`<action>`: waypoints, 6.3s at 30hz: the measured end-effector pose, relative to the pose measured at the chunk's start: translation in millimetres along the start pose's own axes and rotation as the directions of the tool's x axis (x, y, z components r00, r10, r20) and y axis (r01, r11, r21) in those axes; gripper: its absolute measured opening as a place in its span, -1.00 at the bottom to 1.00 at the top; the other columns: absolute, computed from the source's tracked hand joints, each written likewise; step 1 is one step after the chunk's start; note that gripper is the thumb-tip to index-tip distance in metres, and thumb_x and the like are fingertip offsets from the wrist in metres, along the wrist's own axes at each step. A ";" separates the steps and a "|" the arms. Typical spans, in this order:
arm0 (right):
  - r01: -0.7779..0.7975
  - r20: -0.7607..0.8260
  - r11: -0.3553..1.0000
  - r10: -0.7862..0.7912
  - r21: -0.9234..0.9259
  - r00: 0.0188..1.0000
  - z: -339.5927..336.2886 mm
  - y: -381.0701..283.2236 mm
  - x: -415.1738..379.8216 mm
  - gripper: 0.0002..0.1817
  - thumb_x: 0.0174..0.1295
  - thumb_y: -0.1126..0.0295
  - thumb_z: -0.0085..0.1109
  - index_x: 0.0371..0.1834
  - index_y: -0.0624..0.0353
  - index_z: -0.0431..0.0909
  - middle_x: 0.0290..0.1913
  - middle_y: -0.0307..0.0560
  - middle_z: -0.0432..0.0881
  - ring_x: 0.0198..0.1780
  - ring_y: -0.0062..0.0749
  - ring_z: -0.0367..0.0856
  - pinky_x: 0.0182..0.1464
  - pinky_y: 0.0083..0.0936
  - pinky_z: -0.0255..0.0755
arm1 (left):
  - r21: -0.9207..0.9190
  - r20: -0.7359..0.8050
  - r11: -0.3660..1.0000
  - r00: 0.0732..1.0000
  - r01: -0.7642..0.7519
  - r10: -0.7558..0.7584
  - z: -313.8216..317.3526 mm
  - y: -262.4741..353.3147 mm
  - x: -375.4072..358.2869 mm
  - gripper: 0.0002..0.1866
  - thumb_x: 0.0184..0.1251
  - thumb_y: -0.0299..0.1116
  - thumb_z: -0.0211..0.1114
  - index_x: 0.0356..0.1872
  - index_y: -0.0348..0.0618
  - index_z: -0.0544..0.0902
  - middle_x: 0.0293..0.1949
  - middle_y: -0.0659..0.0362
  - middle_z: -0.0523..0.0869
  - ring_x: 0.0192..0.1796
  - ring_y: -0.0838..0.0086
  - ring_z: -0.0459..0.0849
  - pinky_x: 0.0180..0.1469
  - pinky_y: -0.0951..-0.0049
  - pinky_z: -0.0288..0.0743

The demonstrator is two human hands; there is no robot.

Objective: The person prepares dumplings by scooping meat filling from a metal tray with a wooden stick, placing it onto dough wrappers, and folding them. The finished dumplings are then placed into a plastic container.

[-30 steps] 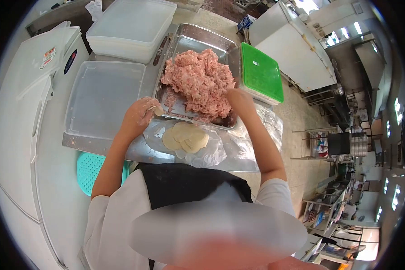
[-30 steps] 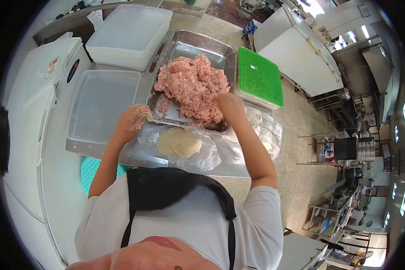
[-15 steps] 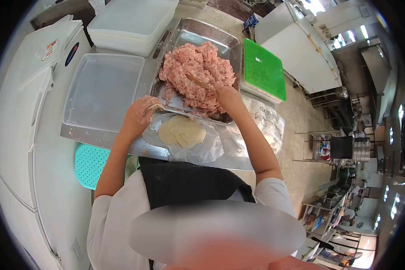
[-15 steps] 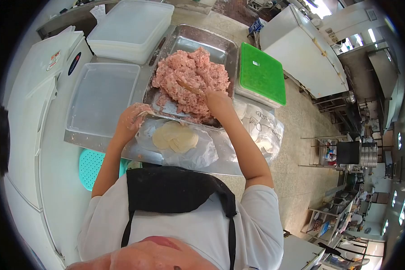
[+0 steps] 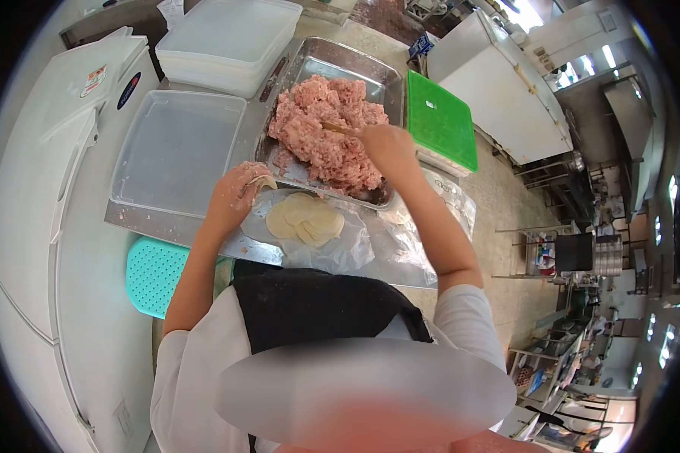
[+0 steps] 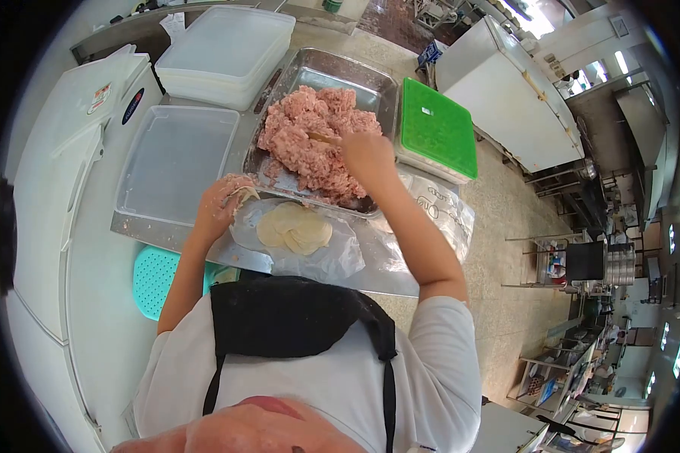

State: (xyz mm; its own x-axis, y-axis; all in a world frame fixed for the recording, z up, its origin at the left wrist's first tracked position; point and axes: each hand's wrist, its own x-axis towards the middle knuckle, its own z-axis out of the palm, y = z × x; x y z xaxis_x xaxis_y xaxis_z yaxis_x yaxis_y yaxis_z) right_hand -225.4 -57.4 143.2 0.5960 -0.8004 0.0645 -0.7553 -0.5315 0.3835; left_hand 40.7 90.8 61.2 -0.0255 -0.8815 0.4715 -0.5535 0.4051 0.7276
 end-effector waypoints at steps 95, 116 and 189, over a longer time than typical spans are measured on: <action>0.107 0.050 0.991 -0.103 -0.076 0.993 23.5 105.0 113.9 -0.81 0.06 0.33 0.13 -0.56 0.11 0.71 -0.53 -0.05 0.69 -0.42 -0.14 0.73 -0.45 -0.22 0.56 | -0.134 -0.301 0.977 0.933 0.163 -0.197 76.3 -51.8 72.3 -0.72 0.17 -0.63 0.13 -0.09 -0.20 0.60 -0.10 -0.02 0.67 -0.06 0.08 0.66 0.00 0.33 0.51; 0.222 -0.156 0.966 -0.201 0.130 0.967 76.6 45.8 81.7 -0.86 0.05 0.43 0.11 -0.52 0.17 0.66 -0.50 0.05 0.67 -0.40 -0.10 0.71 -0.38 -0.24 0.58 | -0.236 -0.307 0.957 0.921 0.169 -0.239 70.2 -55.2 75.3 -0.77 0.28 -0.58 0.11 -0.06 -0.21 0.58 -0.12 -0.01 0.67 -0.06 0.09 0.66 0.01 0.34 0.49; 0.074 -0.046 0.952 -0.064 0.298 0.997 25.1 -121.5 26.4 -0.88 -0.06 0.44 0.13 -0.59 0.14 0.67 -0.54 0.02 0.67 -0.44 -0.17 0.71 -0.44 -0.31 0.54 | -0.329 -0.327 0.942 0.927 0.069 -0.182 65.4 -82.0 79.5 -0.71 0.51 -0.38 -0.07 0.16 -0.19 0.39 0.09 -0.02 0.46 0.15 0.12 0.48 0.21 0.28 0.36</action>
State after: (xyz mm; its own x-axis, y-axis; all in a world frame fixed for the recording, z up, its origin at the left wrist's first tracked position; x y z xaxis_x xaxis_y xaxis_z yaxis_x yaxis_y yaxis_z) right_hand -124.8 -21.0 75.2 0.6547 -0.7514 0.0820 -0.7557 -0.6480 0.0952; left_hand 29.6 -28.4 6.4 0.3499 -0.8118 0.4675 -0.2490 0.4005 0.8818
